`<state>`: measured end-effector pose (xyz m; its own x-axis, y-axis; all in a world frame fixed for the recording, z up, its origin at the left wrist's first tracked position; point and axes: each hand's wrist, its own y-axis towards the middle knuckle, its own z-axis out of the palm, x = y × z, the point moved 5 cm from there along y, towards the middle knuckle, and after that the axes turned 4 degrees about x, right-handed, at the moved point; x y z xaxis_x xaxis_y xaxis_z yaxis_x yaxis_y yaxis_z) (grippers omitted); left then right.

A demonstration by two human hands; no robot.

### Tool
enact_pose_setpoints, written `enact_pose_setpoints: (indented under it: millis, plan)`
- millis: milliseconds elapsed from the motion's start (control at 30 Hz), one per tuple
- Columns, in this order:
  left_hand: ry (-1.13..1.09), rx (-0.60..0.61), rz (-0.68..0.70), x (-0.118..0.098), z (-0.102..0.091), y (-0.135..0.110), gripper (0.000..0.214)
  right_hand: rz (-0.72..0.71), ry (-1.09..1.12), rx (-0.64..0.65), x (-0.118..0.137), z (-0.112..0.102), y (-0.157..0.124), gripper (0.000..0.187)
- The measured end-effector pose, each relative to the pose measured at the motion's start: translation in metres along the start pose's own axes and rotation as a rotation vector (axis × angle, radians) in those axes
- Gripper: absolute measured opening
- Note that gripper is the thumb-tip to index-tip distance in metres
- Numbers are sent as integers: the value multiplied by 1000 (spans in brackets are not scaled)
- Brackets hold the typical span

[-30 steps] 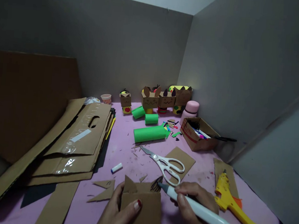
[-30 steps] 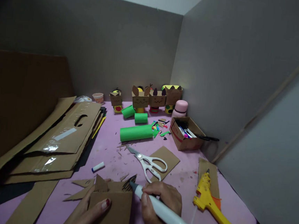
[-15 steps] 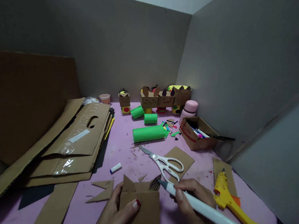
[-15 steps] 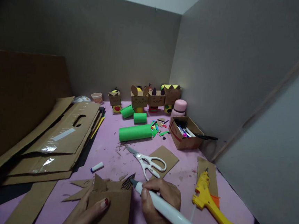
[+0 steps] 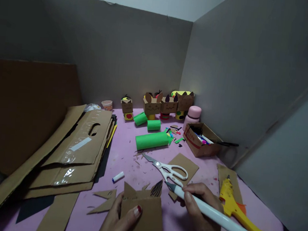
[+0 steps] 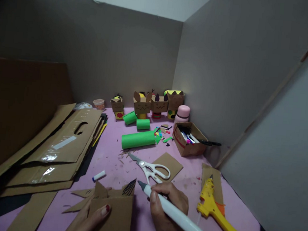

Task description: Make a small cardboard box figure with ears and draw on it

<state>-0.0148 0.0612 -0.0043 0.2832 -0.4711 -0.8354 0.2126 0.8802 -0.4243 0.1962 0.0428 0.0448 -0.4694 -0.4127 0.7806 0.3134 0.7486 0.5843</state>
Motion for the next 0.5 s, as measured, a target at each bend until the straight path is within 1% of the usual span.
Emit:
enact_pose_setpoints:
  millis: [233,367,500]
  plan:
    - [-49,-10,54,8,-5,12,91,-39,37,47,2,10,-6,13]
    - [-43,-26,53,8,-5,10,95,-28,19,26,1,8,-3,14]
    - [-36,-40,58,6,-4,8,94,5,26,8,-2,4,1,13]
